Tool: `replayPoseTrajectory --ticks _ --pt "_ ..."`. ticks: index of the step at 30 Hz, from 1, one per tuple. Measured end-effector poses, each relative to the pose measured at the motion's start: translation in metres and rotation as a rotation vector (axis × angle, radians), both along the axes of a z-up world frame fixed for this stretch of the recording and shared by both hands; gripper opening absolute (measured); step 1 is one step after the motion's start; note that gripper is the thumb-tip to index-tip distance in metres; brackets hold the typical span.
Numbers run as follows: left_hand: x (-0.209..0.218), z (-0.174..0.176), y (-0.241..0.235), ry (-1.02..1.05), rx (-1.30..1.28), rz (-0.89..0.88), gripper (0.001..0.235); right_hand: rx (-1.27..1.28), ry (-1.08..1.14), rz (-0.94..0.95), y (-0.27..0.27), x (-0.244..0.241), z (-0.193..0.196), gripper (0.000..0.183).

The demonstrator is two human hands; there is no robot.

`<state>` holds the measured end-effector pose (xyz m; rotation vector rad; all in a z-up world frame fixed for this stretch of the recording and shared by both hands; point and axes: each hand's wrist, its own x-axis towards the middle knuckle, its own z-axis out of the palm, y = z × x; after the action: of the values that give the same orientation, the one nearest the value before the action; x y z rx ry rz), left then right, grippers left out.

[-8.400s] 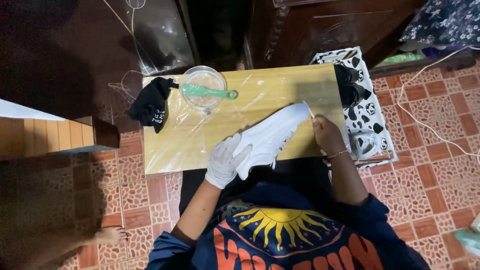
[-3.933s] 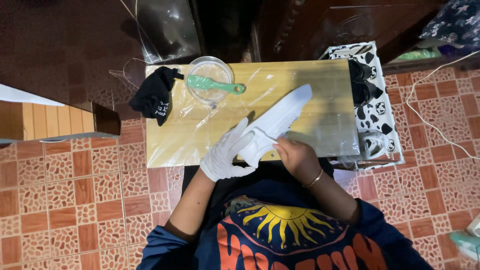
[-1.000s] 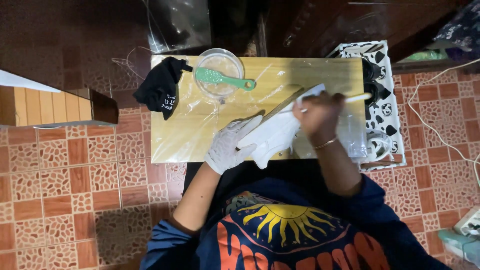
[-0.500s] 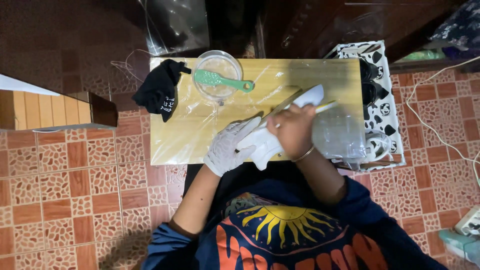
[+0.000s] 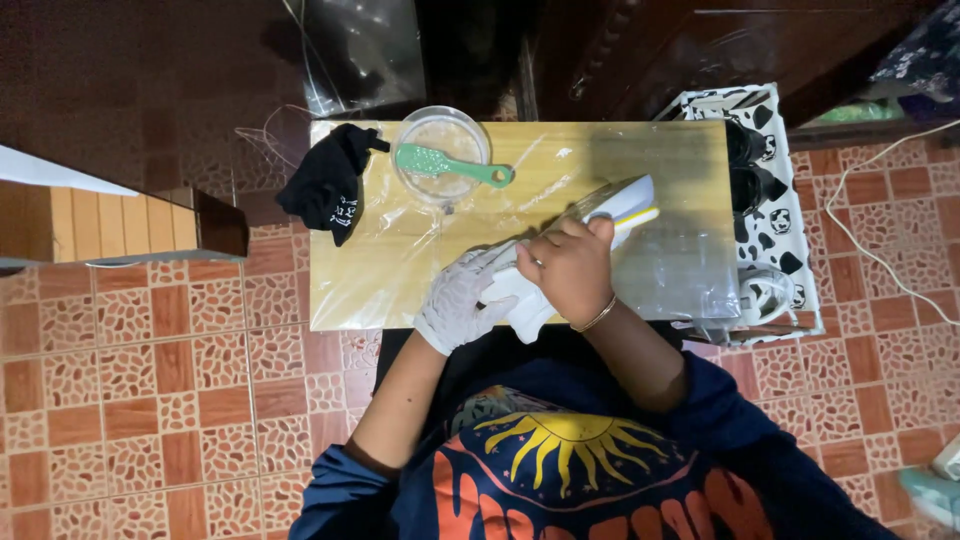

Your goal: The person scrubs a white sneaker with a toothbrush, focusing on the upper, laces, and sole. They repeatedly dip the brush into a container of cleaning solution to apply it to the shoe.

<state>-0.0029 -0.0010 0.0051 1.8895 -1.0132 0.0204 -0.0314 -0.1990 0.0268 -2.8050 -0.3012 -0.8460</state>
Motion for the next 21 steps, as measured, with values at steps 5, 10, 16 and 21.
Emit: replayPoseTrajectory --ticks 5,10,16,21 --pt "0.002 -0.004 0.0 -0.003 -0.011 -0.06 0.067 -0.116 -0.029 -0.208 -0.074 0.007 -0.011 0.038" --pt "0.003 -0.013 -0.001 0.023 -0.056 -0.074 0.066 -0.164 0.031 -0.206 -0.034 -0.004 -0.013 0.033" --pt "0.002 -0.024 0.001 0.011 -0.022 -0.024 0.07 0.041 0.043 0.033 -0.011 -0.016 -0.018 0.03" --pt "0.009 -0.028 -0.001 0.022 -0.045 -0.039 0.086 -0.003 0.035 -0.058 -0.025 -0.004 -0.014 0.032"
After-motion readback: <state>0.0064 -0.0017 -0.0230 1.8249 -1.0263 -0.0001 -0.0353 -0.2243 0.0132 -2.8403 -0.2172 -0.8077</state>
